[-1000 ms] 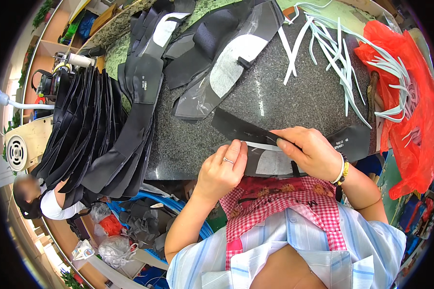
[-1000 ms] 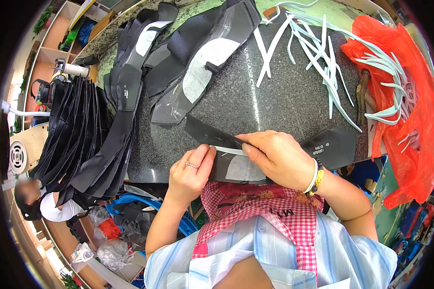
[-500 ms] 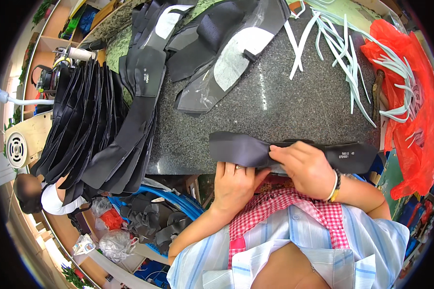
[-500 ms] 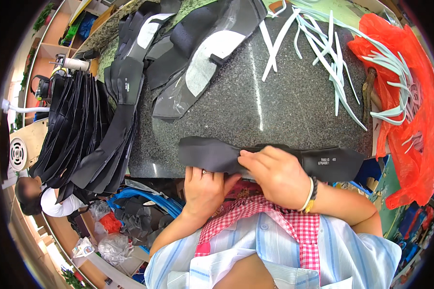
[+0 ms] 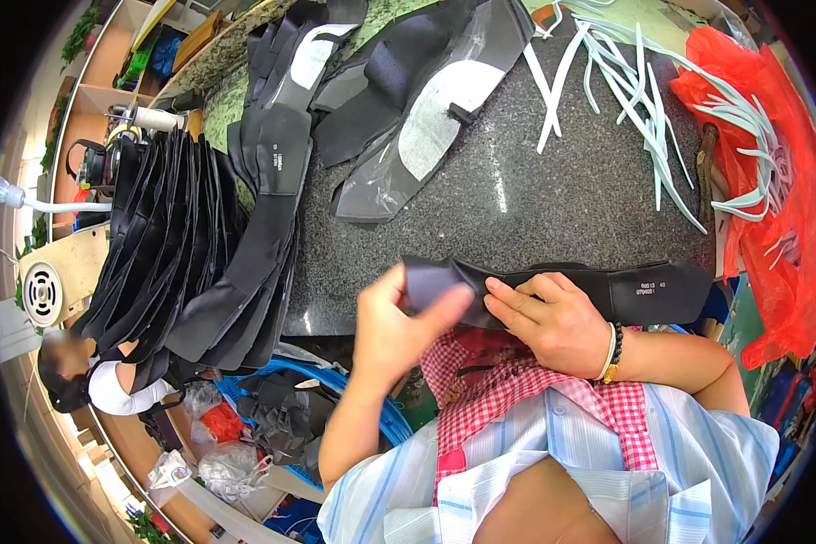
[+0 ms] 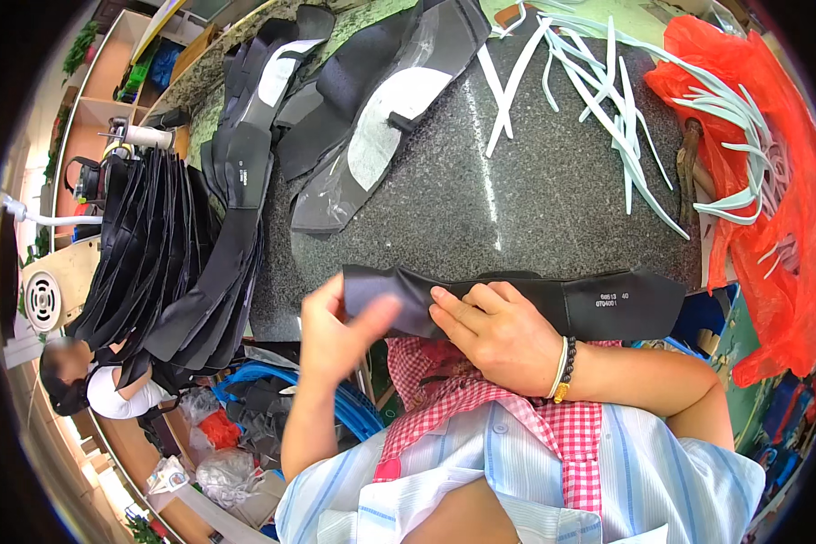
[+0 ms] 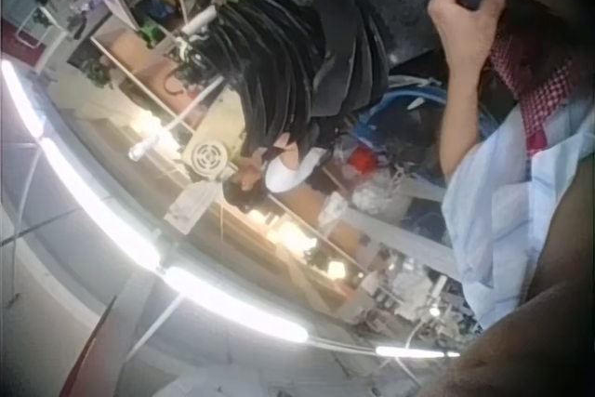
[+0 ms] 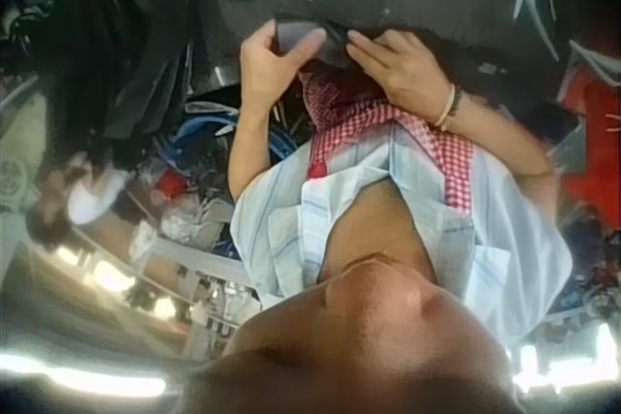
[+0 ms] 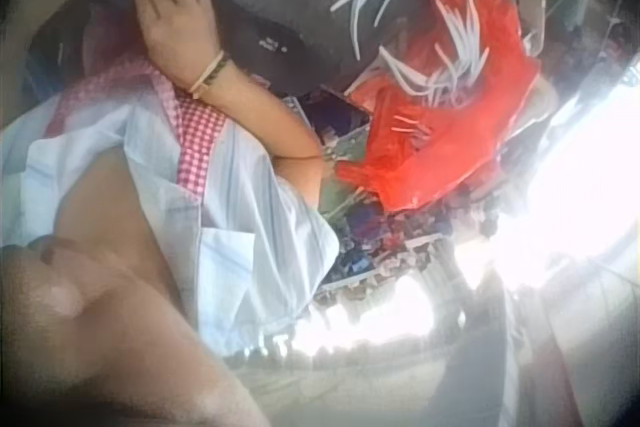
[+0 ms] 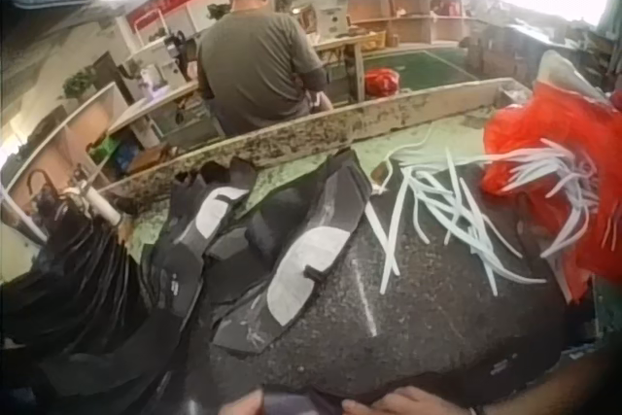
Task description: The person applies white adhesive tape to the edges of black shoe components by hand. They pick up each piece, align and press the tape firmly along the curved edge, and stack the finished parts.
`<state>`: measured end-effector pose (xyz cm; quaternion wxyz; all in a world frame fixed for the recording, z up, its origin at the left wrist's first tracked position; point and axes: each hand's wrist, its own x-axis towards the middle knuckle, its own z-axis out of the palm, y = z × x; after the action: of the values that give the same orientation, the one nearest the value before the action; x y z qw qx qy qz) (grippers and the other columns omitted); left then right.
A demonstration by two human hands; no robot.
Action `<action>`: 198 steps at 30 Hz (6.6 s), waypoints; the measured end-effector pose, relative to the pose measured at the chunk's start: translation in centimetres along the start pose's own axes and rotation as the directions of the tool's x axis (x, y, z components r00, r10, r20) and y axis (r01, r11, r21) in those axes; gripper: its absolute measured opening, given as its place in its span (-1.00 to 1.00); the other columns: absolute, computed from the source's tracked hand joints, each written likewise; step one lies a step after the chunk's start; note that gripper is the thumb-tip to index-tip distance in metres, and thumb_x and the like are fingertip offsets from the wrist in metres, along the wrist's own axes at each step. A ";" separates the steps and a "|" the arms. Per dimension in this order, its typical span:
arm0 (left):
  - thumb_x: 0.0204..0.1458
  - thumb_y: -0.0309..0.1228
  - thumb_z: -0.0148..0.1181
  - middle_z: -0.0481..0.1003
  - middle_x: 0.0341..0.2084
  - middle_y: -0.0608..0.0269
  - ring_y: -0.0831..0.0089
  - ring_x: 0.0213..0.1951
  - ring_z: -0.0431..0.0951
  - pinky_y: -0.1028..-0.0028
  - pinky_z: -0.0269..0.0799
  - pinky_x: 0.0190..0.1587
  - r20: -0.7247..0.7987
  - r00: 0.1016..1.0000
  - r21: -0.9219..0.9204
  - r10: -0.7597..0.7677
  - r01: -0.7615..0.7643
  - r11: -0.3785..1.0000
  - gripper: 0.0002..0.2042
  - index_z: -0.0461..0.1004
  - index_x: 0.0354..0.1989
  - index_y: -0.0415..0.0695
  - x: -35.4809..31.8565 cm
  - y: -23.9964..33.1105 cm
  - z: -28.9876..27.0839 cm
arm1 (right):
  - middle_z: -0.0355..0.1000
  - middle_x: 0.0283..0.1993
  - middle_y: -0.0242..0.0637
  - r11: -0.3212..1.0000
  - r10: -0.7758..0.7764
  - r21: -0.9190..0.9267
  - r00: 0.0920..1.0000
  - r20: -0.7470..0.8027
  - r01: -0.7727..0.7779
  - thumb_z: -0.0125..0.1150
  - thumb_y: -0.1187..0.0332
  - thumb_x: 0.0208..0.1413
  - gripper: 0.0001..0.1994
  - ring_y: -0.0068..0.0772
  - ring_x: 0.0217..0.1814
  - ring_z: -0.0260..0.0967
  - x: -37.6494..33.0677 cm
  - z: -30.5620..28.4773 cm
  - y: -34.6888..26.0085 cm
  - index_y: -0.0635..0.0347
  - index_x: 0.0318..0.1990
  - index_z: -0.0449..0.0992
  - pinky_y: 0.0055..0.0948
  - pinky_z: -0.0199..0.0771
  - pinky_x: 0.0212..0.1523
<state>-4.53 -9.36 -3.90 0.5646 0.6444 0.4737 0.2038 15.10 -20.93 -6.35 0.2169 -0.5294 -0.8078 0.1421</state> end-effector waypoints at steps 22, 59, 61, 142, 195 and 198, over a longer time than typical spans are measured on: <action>-0.16 -0.63 0.29 0.42 -0.29 0.21 0.46 -0.39 0.45 0.51 0.40 -0.34 -0.046 0.958 0.540 0.284 -0.215 0.814 -0.80 0.32 -0.51 -0.21 2.0 -1.3 -0.5 | 0.27 0.33 -0.12 0.994 -0.001 -0.110 0.989 0.150 0.018 0.39 0.10 -0.16 -0.35 -0.27 -0.07 0.26 1.1 -0.9 -1.2 0.28 0.10 0.45 -0.28 0.33 -0.08; -0.15 -0.43 0.14 0.55 -0.40 0.17 0.31 -0.29 0.59 0.36 0.52 -0.23 0.585 0.476 0.573 0.657 -0.816 0.081 -0.75 0.55 -0.26 -0.21 -1.4 1.4 8.7 | 0.46 0.14 -0.11 0.949 0.272 0.185 0.960 -0.065 -0.256 0.32 0.23 0.07 -0.54 -0.09 0.18 0.40 -9.3 -8.8 6.9 0.22 0.11 0.47 -0.15 0.32 0.22; -0.23 -0.49 0.16 0.54 -0.46 0.22 0.30 -0.38 0.57 0.35 0.49 -0.34 0.442 0.580 0.668 0.685 -0.722 0.181 -0.75 0.57 -0.29 -0.16 -0.8 5.5 4.6 | 0.48 0.03 -0.05 0.872 0.474 0.298 0.818 -0.326 -0.387 0.23 0.36 0.12 -0.65 -0.08 0.08 0.44 -8.8 -9.7 8.4 0.30 0.04 0.50 -0.23 0.38 0.12; 0.08 -0.61 0.29 0.57 -0.48 0.27 0.64 -0.50 0.56 0.68 0.47 -0.47 -0.252 0.966 -0.185 -0.055 0.007 0.983 -0.87 0.55 -0.20 -0.27 -1.6 -3.3 1.7 | 0.50 -0.43 -0.18 0.883 0.409 0.285 0.909 -0.080 -0.372 0.33 0.37 0.04 -0.83 -0.10 -0.44 0.52 2.6 -3.1 2.5 0.19 -0.33 0.43 -0.26 0.48 -0.48; -0.14 -0.12 0.33 0.42 -0.14 -0.01 0.06 -0.08 0.42 0.15 0.31 0.13 0.498 0.763 0.847 0.411 -0.530 -0.042 -0.33 0.42 0.22 -0.09 -1.1 1.2 7.9 | 0.44 -0.59 -0.22 0.658 0.740 0.132 0.669 0.069 -0.741 0.50 0.26 -0.16 -0.65 -0.22 -0.48 0.50 0.7 -8.6 8.9 0.15 -0.28 0.45 -0.30 0.39 -0.48; -0.12 -0.15 0.38 0.41 -0.06 0.00 0.06 0.01 0.39 0.11 0.25 0.16 0.428 0.865 0.774 0.261 -0.500 0.388 -0.42 0.48 0.10 -0.14 -0.4 4.0 7.5 | 0.44 -0.59 -0.23 0.686 0.701 0.110 0.693 0.168 -0.720 0.51 0.23 -0.15 -0.63 -0.24 -0.54 0.46 0.7 -7.9 10.1 0.15 -0.25 0.46 -0.33 0.37 -0.49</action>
<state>2.76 -13.40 -2.18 0.1508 0.9488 0.2771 -0.0165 26.89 -16.28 -4.00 0.1427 -0.7720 -0.5353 0.3115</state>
